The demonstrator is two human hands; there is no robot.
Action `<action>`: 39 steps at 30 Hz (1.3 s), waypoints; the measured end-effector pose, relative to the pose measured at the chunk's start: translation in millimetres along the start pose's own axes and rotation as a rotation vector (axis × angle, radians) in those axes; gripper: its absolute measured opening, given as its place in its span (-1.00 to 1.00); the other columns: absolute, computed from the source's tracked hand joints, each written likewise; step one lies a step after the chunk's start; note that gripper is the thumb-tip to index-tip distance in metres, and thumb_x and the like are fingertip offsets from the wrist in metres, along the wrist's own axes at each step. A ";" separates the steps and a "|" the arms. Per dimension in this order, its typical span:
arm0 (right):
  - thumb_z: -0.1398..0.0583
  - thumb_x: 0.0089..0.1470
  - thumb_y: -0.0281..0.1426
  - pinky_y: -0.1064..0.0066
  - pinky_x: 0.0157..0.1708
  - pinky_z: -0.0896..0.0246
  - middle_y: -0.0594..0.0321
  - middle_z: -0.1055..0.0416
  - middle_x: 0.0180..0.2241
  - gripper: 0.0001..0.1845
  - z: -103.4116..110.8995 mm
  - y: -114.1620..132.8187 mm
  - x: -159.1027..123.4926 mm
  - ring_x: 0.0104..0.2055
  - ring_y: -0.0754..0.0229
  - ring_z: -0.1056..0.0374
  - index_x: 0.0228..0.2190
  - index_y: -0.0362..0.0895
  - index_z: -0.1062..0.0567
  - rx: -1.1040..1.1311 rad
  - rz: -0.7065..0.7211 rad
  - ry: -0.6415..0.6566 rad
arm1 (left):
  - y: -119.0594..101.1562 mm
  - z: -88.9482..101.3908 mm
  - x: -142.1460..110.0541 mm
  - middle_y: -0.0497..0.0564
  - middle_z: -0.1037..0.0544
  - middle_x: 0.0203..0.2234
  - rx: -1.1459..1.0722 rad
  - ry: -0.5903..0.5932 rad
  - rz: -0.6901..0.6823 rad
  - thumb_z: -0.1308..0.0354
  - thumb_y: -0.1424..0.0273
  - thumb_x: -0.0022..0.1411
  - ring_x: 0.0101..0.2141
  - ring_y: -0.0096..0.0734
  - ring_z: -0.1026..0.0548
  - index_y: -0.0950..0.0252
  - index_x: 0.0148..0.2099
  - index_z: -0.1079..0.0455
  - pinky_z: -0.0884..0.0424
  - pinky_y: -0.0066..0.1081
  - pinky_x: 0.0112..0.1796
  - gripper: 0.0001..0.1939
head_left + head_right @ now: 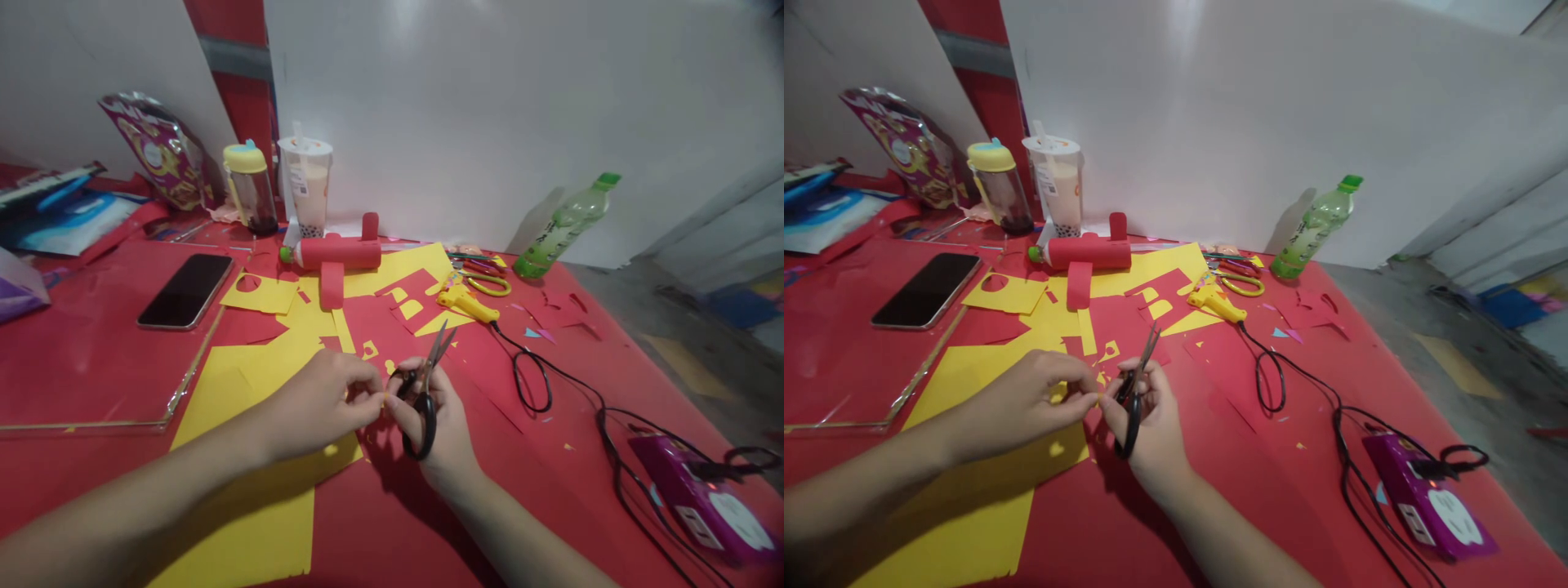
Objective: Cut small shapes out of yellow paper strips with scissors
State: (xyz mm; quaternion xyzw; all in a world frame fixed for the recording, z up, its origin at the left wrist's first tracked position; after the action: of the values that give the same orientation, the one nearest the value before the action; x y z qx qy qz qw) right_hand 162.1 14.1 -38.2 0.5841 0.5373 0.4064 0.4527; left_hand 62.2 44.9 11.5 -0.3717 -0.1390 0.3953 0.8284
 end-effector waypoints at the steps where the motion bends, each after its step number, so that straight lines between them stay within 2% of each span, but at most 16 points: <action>1: -0.26 -0.22 -0.41 0.52 -0.57 -0.10 0.40 -0.27 -0.56 -0.67 -0.1 0.8 0.0 -0.58 0.37 -0.17 -0.37 -0.09 -0.25 -0.011 0.003 -0.001 | -0.7 -1.6 -0.2 -0.09 -0.40 -0.66 0.024 -0.006 -0.012 0.05 0.43 0.05 -0.59 -0.55 -0.30 0.34 -0.55 -0.33 -0.17 -0.57 -0.52 -0.79; 5: -0.28 -0.26 -0.44 0.54 -0.59 -0.08 0.41 -0.28 -0.56 -0.63 0.5 3.1 0.7 -0.59 0.39 -0.15 -0.37 -0.08 -0.26 -0.030 0.007 -0.018 | -0.1 -4.5 0.7 -0.08 -0.38 -0.66 0.049 -0.007 -0.019 0.08 0.42 0.08 -0.60 -0.55 -0.29 0.35 -0.53 -0.33 -0.16 -0.56 -0.52 -0.77; 11: -0.27 -0.24 -0.40 0.50 -0.53 -0.10 0.40 -0.27 -0.56 -0.66 -0.1 2.6 1.9 -0.56 0.36 -0.17 -0.38 -0.08 -0.26 -0.043 -0.017 -0.029 | 6.3 -2.2 4.0 -0.08 -0.41 -0.62 0.020 0.065 0.002 0.12 0.39 0.12 -0.57 -0.53 -0.31 0.34 -0.49 -0.34 -0.17 -0.55 -0.52 -0.73; 15: -0.27 -0.25 -0.46 0.45 -0.44 -0.11 0.38 -0.25 -0.54 -0.67 -0.2 -3.6 1.5 -0.49 0.32 -0.19 -0.38 -0.09 -0.28 -0.082 -0.027 -0.023 | 5.3 0.5 4.5 -0.05 -0.45 -0.56 0.099 0.103 -0.073 0.12 0.42 0.13 -0.52 -0.50 -0.34 0.32 -0.43 -0.36 -0.19 -0.52 -0.48 -0.76; 19: -0.23 -0.22 -0.50 0.44 -0.40 -0.10 0.36 -0.25 -0.52 -0.70 -1.8 -10.1 0.2 -0.45 0.30 -0.18 -0.38 -0.08 -0.28 -0.137 -0.019 0.023 | 0.5 -2.6 2.2 -0.02 -0.46 -0.50 0.163 0.171 -0.176 0.06 0.43 0.11 -0.47 -0.47 -0.37 0.32 -0.37 -0.37 -0.21 -0.52 -0.43 -0.82; 26: -0.22 -0.22 -0.54 0.42 -0.38 -0.11 0.35 -0.27 -0.50 -0.68 -5.7 -13.4 -3.3 -0.42 0.29 -0.20 -0.35 -0.08 -0.30 -0.211 -0.030 0.121 | 2.4 -3.9 1.5 -0.03 -0.49 -0.50 0.150 0.249 -0.164 -0.01 0.42 0.11 -0.47 -0.48 -0.39 0.30 -0.40 -0.39 -0.22 -0.53 -0.41 -0.85; 31: -0.23 -0.22 -0.53 0.41 -0.37 -0.11 0.35 -0.28 -0.50 -0.67 -7.1 -12.6 -4.6 -0.42 0.29 -0.20 -0.34 -0.07 -0.29 -0.208 -0.028 0.131 | 3.3 -2.6 1.9 -0.04 -0.49 -0.54 0.082 0.294 -0.164 -0.03 0.41 0.10 -0.49 -0.50 -0.40 0.31 -0.42 -0.40 -0.24 -0.54 -0.42 -0.85; 33: -0.22 -0.20 -0.51 0.43 -0.39 -0.11 0.36 -0.27 -0.52 -0.70 -6.1 -10.8 -3.4 -0.45 0.31 -0.19 -0.35 -0.07 -0.29 -0.178 -0.025 0.103 | 4.7 -0.1 3.3 -0.04 -0.49 -0.56 0.052 0.280 -0.160 -0.04 0.42 0.07 -0.51 -0.52 -0.39 0.32 -0.44 -0.41 -0.24 -0.55 -0.43 -0.85; 35: -0.22 -0.17 -0.47 0.46 -0.42 -0.11 0.37 -0.26 -0.53 -0.74 -4.3 -7.8 -1.6 -0.47 0.33 -0.18 -0.36 -0.08 -0.29 -0.154 -0.012 0.067 | 8.4 5.9 6.4 -0.04 -0.48 -0.57 -0.008 0.207 -0.121 -0.06 0.42 0.04 -0.51 -0.52 -0.39 0.33 -0.46 -0.41 -0.24 -0.55 -0.44 -0.87; 39: -0.23 -0.16 -0.40 0.50 -0.50 -0.11 0.39 -0.23 -0.54 -0.73 -4.0 -6.3 -0.1 -0.53 0.36 -0.14 -0.35 -0.08 -0.29 -0.098 -0.007 0.066 | 24.7 23.5 10.2 -0.07 -0.44 -0.59 -0.316 -0.074 0.057 -0.12 0.33 -0.02 -0.53 -0.53 -0.36 0.34 -0.50 -0.37 -0.25 -0.54 -0.47 -0.84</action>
State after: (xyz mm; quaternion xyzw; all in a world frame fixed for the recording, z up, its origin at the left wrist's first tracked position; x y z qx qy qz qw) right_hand 156.6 14.5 -43.2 0.5456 0.5334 0.4496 0.4643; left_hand 43.0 74.6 9.0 -0.4864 -0.2195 0.4051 0.7424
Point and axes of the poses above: each hand's wrist, its own x-axis towards the middle knuckle, its own z-axis out of the back of the hand, y = z × x, the point moved 7 cm from there along x, towards the middle knuckle
